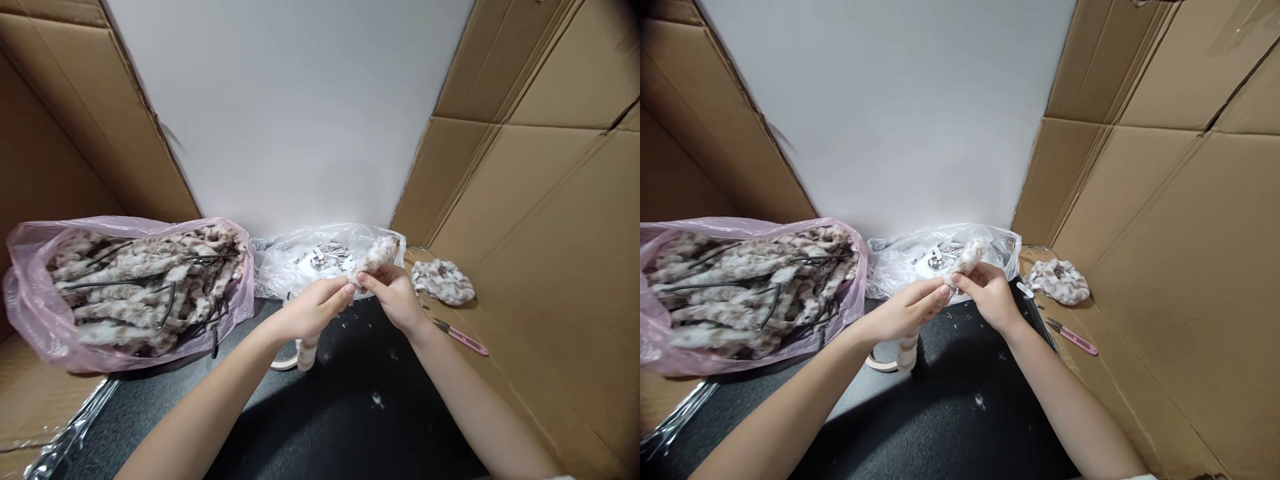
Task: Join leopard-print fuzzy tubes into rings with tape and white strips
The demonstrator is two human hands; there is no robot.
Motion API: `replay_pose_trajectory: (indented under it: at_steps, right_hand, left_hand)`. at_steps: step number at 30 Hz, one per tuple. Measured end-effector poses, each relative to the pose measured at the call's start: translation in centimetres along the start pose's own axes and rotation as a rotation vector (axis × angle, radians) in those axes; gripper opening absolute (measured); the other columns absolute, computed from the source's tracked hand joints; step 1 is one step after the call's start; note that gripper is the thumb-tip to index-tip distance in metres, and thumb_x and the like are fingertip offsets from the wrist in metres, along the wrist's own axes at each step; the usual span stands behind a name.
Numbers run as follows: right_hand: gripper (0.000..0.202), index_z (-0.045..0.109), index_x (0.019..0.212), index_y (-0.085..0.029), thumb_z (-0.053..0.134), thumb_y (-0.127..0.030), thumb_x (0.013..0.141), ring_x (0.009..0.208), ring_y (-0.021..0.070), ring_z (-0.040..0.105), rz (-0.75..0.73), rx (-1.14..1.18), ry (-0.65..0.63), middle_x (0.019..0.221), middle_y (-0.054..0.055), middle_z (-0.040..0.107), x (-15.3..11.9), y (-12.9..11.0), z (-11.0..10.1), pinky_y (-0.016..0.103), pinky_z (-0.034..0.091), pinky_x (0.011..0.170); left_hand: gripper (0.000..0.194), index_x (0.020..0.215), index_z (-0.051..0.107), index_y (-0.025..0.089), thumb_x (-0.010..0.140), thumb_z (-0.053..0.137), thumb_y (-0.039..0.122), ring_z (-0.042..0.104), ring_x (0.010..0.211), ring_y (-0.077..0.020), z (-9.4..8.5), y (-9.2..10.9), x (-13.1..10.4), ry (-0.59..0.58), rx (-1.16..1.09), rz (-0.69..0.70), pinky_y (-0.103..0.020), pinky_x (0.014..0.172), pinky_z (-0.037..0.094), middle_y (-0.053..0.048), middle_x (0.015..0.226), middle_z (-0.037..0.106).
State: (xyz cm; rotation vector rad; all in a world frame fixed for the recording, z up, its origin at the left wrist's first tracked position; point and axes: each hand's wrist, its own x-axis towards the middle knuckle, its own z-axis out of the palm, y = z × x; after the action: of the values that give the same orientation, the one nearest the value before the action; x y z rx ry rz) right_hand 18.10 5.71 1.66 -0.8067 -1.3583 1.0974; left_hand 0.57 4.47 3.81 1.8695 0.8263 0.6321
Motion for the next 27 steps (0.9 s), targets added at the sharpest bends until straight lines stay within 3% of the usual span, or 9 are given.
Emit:
replay_pose_trajectory:
  at_steps: [11, 19, 23, 27]
  right_hand:
    - [0.03, 0.07, 0.069, -0.018, 0.082, -0.045, 0.066, 0.06, 0.0144, 0.059, 0.099, 0.066, -0.083, 0.064, 0.001, 0.065, -0.1, 0.5, 0.2, 0.027, 0.051, 0.059]
    - [0.027, 0.074, 0.07, -0.021, 0.085, -0.044, 0.062, 0.063, 0.0164, 0.064, 0.089, 0.078, -0.128, 0.064, 0.0, 0.069, 0.0, 0.6, 0.5, 0.031, 0.053, 0.068]
    - [0.028, 0.073, 0.068, -0.021, 0.087, -0.043, 0.057, 0.068, 0.0193, 0.066, 0.08, 0.043, -0.13, 0.065, 0.0, 0.07, 0.0, 0.3, 0.8, 0.035, 0.054, 0.075]
    - [0.027, 0.074, 0.073, -0.02, 0.087, -0.037, 0.057, 0.075, 0.0198, 0.066, 0.065, -0.038, -0.132, 0.072, 0.001, 0.071, 0.1, -0.5, 0.1, 0.032, 0.053, 0.074]
  left_hand:
    - [0.039, 0.078, 0.044, 0.018, 0.096, 0.036, 0.051, 0.026, 0.054, -0.0087, -0.1, -0.1, 0.1, 0.003, -0.068, 0.003, -0.021, 0.048, 0.025, 0.005, 0.066, 0.032]
    - [0.041, 0.074, 0.037, 0.02, 0.09, 0.046, 0.056, 0.017, 0.051, -0.0065, 0.2, -0.5, 0.2, -0.039, -0.457, -0.104, -0.019, 0.045, 0.016, 0.008, 0.063, 0.023]
    - [0.043, 0.072, 0.031, 0.021, 0.091, 0.037, 0.059, 0.016, 0.05, -0.0067, 0.5, -1.0, 0.6, -0.039, -0.479, -0.112, -0.019, 0.045, 0.015, 0.008, 0.062, 0.02]
    - [0.038, 0.072, 0.033, 0.021, 0.092, 0.04, 0.053, 0.015, 0.05, -0.0069, 0.4, -1.1, 0.9, -0.003, -0.43, -0.091, -0.02, 0.045, 0.016, 0.008, 0.061, 0.021]
